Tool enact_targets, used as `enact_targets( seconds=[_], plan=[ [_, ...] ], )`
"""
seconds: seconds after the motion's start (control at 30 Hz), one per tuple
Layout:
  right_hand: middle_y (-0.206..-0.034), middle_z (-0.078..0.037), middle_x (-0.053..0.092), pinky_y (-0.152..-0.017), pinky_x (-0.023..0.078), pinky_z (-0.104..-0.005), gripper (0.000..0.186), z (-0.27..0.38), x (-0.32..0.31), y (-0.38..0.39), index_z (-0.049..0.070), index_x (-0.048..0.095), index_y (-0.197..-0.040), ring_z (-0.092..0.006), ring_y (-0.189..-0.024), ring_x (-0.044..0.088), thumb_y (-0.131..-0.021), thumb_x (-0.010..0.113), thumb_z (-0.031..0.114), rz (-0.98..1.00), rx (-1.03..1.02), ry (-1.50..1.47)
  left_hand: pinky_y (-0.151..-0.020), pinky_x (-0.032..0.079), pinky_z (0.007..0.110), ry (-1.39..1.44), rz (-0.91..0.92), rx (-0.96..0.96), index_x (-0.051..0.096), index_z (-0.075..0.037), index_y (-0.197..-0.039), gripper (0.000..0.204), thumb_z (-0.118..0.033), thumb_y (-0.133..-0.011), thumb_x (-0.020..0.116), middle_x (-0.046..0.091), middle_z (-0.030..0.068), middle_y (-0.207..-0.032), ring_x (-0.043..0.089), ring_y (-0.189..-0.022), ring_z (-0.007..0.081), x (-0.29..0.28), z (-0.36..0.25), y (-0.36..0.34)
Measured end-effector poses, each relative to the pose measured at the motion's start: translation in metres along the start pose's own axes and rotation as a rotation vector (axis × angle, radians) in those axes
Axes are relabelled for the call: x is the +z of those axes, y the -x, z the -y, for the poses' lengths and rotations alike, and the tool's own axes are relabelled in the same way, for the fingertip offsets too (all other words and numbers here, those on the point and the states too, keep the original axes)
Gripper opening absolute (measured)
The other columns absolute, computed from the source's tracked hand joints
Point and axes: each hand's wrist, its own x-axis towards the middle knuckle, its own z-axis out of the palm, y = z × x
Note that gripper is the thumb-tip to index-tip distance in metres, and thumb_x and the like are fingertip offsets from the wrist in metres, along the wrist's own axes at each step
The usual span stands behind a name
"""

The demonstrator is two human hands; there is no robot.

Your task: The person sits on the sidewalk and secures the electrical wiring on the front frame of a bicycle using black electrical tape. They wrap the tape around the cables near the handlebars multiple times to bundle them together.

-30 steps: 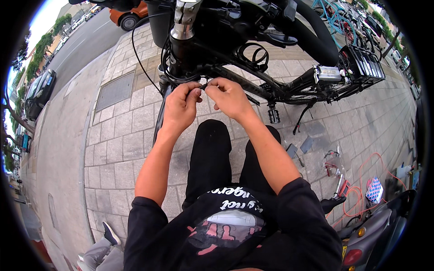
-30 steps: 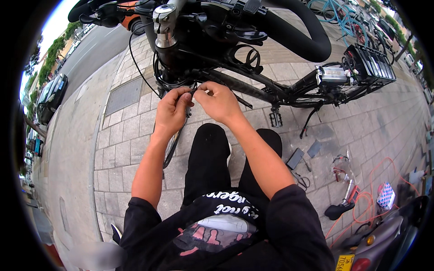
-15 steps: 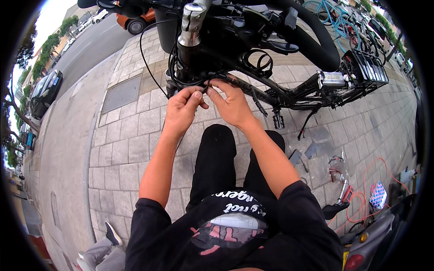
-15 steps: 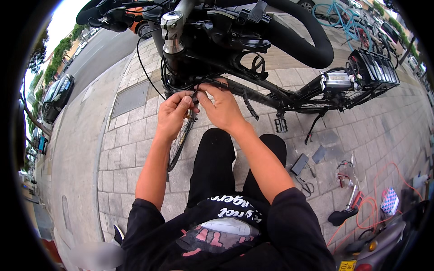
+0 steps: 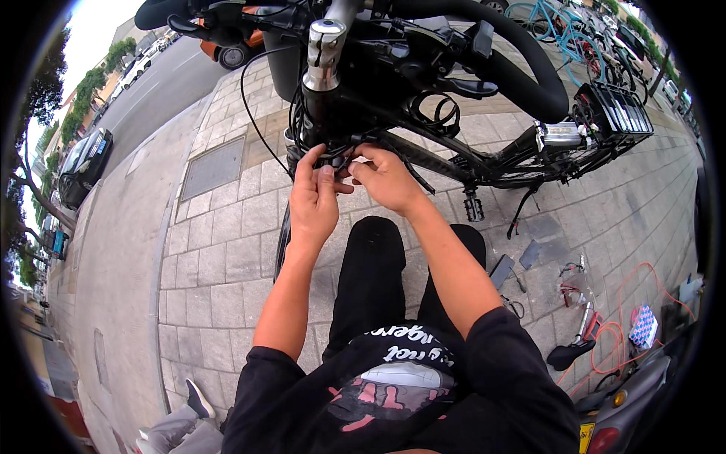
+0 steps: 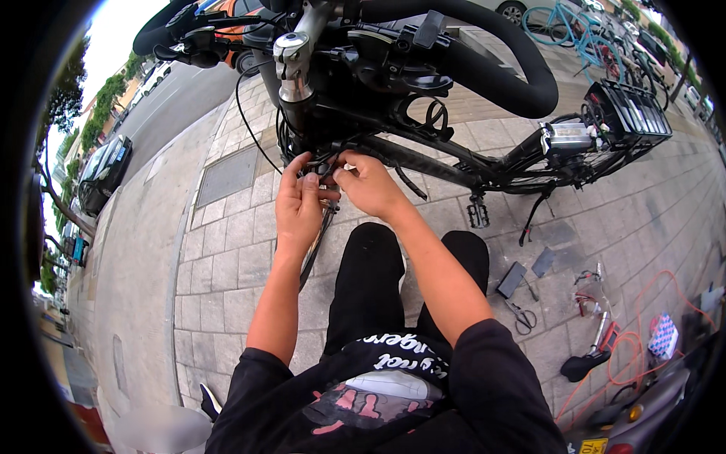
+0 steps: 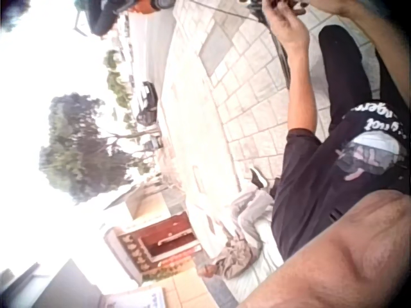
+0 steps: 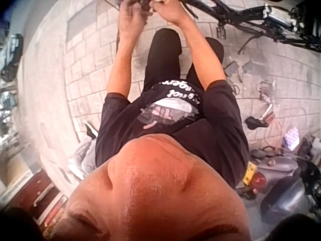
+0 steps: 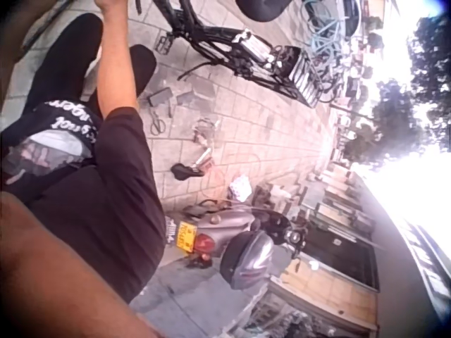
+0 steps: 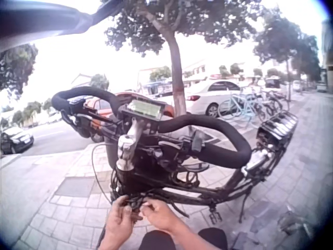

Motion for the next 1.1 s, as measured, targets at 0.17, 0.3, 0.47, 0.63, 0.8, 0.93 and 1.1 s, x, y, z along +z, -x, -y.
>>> enact_targets(
  seconds=[0.17, 0.3, 0.47, 0.63, 0.8, 0.93, 1.1],
  plan=[
    [-0.108, -0.004, 0.075, -0.089, 0.057, -0.0309, 0.026, -0.001, 0.001, -0.002, -0.001, 0.074, -0.124, -0.0123, -0.098, 0.069, -0.102, 0.067, 0.012, -0.004, 0.025, -0.1, -0.068, 0.056, 0.025, -0.269, -0.078, 0.095, 0.055, -0.002, -0.151, 0.042, -0.01, -0.111, 0.064, 0.075, 0.0054, -0.099, 0.072, -0.081, 0.0088, 0.0, 0.001, 0.001],
    [-0.098, -0.003, 0.073, -0.08, 0.054, -0.0291, 0.022, 0.013, 0.013, -0.001, -0.003, 0.075, -0.112, -0.011, -0.088, 0.065, -0.096, 0.073, 0.012, -0.079, 0.068, -0.136, -0.065, 0.054, 0.026, -0.421, -0.132, 0.118, 0.065, -0.003, -0.142, 0.041, -0.007, -0.102, 0.074, 0.074, 0.0076, -0.105, 0.067, -0.072, 0.009, -0.001, -0.012, 0.003],
    [-0.096, -0.003, 0.072, -0.077, 0.052, -0.0278, 0.02, 0.003, 0.016, -0.005, -0.003, 0.075, -0.109, -0.0096, -0.084, 0.063, -0.094, 0.073, 0.011, -0.125, 0.062, -0.158, -0.068, 0.055, 0.028, -0.532, -0.116, 0.278, 0.071, -0.004, -0.136, 0.041, -0.002, -0.095, 0.078, 0.074, 0.0101, -0.117, 0.065, -0.067, 0.014, -0.014, -0.021, -0.007],
    [-0.112, -0.006, 0.075, -0.09, 0.059, -0.0326, 0.025, -0.004, 0.012, -0.008, -0.002, 0.075, -0.119, -0.015, -0.1, 0.07, -0.098, 0.07, 0.01, -0.069, 0.087, -0.176, -0.069, 0.055, 0.028, -0.512, -0.098, 0.269, 0.07, -0.004, -0.137, 0.04, -0.004, -0.097, 0.077, 0.075, 0.0092, -0.12, 0.068, -0.072, 0.0119, -0.027, -0.012, -0.011],
    [-0.103, -0.003, 0.073, -0.083, 0.055, -0.0303, 0.02, -0.002, 0.014, -0.006, -0.002, 0.075, -0.109, -0.0124, -0.092, 0.066, -0.093, 0.066, 0.005, -0.094, 0.075, -0.397, -0.069, 0.054, 0.027, -0.388, -0.014, 0.187, 0.072, -0.003, -0.135, 0.034, -0.009, -0.102, 0.077, 0.077, 0.0069, -0.109, 0.07, -0.075, 0.0089, -0.031, -0.017, -0.01],
    [-0.106, -0.004, 0.074, -0.086, 0.057, -0.031, 0.021, 0.001, 0.012, -0.008, -0.001, 0.076, -0.109, -0.0138, -0.095, 0.068, -0.093, 0.065, 0.005, -0.096, 0.11, -0.346, -0.068, 0.053, 0.025, -0.255, 0.062, 0.04, 0.075, -0.002, -0.129, 0.027, -0.014, -0.105, 0.076, 0.078, 0.0039, -0.096, 0.07, -0.075, 0.0086, -0.046, -0.015, -0.021],
    [-0.107, -0.004, 0.075, -0.088, 0.057, -0.032, 0.021, 0.003, 0.012, -0.007, -0.002, 0.075, -0.109, -0.015, -0.099, 0.07, -0.093, 0.064, 0.004, -0.099, 0.117, -0.339, -0.064, 0.054, 0.023, -0.326, -0.14, 0.122, 0.078, -0.001, -0.124, 0.024, -0.018, -0.107, 0.075, 0.079, 0.0047, -0.093, 0.067, -0.071, 0.0071, -0.04, -0.016, -0.034]
  ],
)
